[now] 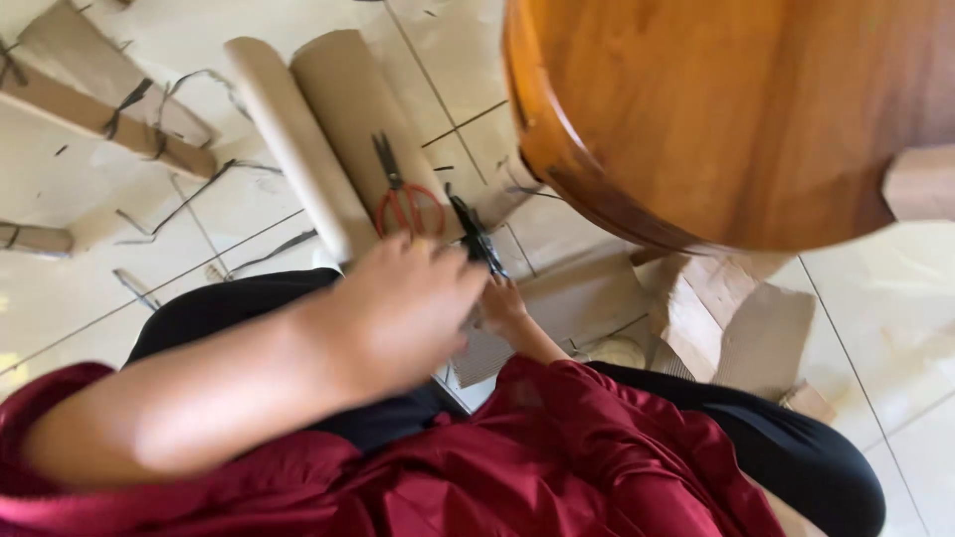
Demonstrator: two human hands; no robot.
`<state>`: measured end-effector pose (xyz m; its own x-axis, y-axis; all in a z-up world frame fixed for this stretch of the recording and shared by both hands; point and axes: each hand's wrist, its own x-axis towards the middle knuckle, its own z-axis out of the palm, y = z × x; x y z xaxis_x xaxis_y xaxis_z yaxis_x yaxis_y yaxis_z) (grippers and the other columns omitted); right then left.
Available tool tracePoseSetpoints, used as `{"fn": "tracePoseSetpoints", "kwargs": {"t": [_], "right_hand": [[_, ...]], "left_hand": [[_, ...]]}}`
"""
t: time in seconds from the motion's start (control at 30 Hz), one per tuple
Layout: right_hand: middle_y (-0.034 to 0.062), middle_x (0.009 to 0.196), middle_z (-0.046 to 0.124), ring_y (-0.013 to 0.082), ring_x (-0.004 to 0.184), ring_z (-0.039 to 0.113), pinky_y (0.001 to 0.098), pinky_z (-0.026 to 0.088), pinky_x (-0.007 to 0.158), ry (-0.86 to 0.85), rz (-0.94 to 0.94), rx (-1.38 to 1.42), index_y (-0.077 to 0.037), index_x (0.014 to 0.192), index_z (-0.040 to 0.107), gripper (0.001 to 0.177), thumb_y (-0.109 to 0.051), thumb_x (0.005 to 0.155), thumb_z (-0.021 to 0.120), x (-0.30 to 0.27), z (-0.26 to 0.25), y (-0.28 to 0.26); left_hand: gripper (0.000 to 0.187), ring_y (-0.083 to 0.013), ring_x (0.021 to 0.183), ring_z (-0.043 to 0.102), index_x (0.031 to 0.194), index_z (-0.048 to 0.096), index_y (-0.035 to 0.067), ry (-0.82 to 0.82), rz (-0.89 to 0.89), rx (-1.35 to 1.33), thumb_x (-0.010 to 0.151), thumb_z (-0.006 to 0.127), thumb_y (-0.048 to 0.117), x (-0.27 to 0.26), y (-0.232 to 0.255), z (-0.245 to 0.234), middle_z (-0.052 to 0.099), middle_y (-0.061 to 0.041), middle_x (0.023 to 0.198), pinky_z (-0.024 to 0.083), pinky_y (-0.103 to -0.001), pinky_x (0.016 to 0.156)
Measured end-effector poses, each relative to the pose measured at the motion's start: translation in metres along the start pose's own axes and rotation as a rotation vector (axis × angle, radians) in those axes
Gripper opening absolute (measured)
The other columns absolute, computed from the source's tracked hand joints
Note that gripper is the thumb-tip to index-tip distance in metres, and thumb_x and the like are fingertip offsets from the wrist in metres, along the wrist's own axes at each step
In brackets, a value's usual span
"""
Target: Wrapping wooden chair legs with cardboard and securing them with plastic ties for protection
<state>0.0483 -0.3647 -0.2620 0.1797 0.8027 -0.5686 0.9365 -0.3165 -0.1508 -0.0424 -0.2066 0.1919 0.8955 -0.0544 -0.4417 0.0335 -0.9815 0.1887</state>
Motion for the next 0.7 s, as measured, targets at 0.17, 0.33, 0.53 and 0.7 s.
{"fn": "tracePoseSetpoints", "kwargs": {"t": [0.17,0.33,0.53,0.7], "right_hand": [[-0.0006,0.106,0.072,0.023,0.107,0.062,0.0487,0.04,0.09,0.256,-0.055,-0.097,-0.026,0.096,0.075,0.017,-0.024,0.085,0.063,0.013,0.056,0.013],[-0.0082,0.104,0.077,0.017,0.096,0.076,0.0426,0.058,0.083,0.202,0.074,0.032,-0.038,0.123,0.069,0.036,-0.036,0.086,0.069,0.055,0.025,0.041],[0.027,0.113,0.072,0.0449,0.112,0.066,0.0524,0.05,0.101,0.55,-0.224,0.834,0.0,0.127,0.069,0.046,-0.019,0.085,0.076,-0.039,-0.222,0.012],[0.0077,0.091,0.076,0.0155,0.086,0.072,0.0337,0.059,0.083,0.389,-0.606,1.515,-0.002,0.102,0.075,0.03,-0.011,0.077,0.089,-0.085,-0.269,0.028]], "left_hand": [[0.043,-0.0369,0.1,0.073,0.108,0.068,0.009,-0.254,0.022,-0.223,0.08,0.08,0.039,-0.028,-0.003,0.04,0.075,-0.01,0.101,0.057,-0.053,0.087],[0.027,-0.0366,0.088,0.075,0.104,0.066,0.012,-0.268,-0.082,-0.151,0.086,0.07,0.032,-0.015,-0.046,0.045,0.074,-0.009,0.089,0.055,-0.059,0.086],[0.041,-0.0467,0.115,0.067,0.126,0.062,-0.001,-0.159,-0.202,-0.233,0.085,0.067,0.002,0.006,-0.119,-0.015,0.072,-0.026,0.116,0.053,-0.057,0.1],[0.109,-0.0184,0.075,0.074,0.157,0.04,0.041,-0.118,-0.1,-0.689,0.061,0.09,0.03,0.017,-0.097,-0.035,0.081,-0.001,0.099,0.053,-0.033,0.063]]}}
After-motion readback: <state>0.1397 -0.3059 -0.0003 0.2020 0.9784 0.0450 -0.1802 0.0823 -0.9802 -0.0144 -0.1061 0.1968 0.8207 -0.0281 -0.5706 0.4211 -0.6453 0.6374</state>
